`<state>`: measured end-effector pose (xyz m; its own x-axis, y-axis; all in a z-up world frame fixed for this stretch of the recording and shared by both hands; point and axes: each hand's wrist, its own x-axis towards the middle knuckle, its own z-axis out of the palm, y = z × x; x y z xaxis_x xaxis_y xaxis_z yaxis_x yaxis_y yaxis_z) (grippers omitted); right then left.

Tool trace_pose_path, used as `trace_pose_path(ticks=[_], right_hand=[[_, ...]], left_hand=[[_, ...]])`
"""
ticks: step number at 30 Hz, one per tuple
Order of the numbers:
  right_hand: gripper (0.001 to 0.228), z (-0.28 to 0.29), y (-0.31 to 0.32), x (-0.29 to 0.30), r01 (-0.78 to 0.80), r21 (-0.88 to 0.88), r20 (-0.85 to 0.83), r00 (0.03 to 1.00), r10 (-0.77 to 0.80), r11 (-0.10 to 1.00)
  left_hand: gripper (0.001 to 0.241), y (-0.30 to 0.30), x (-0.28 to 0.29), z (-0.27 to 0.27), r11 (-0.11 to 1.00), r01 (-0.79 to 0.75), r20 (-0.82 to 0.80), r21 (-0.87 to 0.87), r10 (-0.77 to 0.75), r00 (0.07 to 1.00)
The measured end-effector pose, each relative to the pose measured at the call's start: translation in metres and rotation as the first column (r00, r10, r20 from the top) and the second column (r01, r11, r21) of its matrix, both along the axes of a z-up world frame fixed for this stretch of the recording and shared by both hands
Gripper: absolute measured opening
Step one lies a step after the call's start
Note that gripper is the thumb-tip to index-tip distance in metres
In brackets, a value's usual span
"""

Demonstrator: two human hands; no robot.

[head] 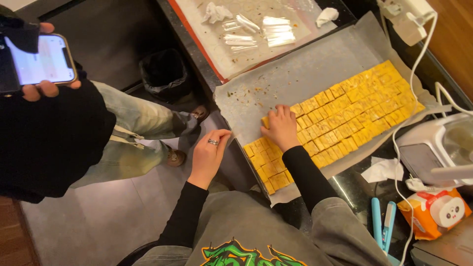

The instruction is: Inspecting and handling small yellow food squares on a tray in a bakery kitchen.

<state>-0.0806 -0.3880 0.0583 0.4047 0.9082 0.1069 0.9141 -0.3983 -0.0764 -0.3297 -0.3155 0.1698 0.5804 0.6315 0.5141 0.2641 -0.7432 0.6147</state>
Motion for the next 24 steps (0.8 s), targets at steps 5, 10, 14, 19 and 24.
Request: trace_pose_path(ticks=[5, 10, 14, 19, 24], right_hand=[[0.032, -0.023, 0.007, -0.001, -0.021, 0.038, -0.001, 1.0, 0.021, 0.999], [0.031, -0.04, 0.007, -0.007, -0.053, 0.123, -0.112, 0.991, 0.067, 0.991], [0.037, -0.023, -0.003, -0.017, 0.002, 0.171, -0.072, 0.997, 0.011, 0.985], [0.032, -0.024, -0.015, -0.024, 0.143, 0.156, -0.088, 0.987, -0.131, 0.977], [0.025, 0.004, -0.024, -0.033, 0.322, 0.367, -0.409, 0.899, -0.16, 0.873]], left_hand=[[0.003, 0.007, -0.003, -0.008, 0.997, -0.069, -0.022, -0.018, 0.069, 0.997], [0.003, 0.015, 0.002, -0.004, 0.998, -0.032, -0.037, -0.054, 0.03, 0.999], [0.002, 0.024, 0.009, -0.008, 0.997, -0.003, -0.043, -0.078, -0.001, 0.999], [0.001, 0.034, 0.023, -0.013, 0.994, 0.031, -0.032, -0.106, -0.034, 0.999], [0.002, 0.035, 0.039, -0.023, 0.997, 0.07, -0.069, -0.038, -0.073, 0.995]])
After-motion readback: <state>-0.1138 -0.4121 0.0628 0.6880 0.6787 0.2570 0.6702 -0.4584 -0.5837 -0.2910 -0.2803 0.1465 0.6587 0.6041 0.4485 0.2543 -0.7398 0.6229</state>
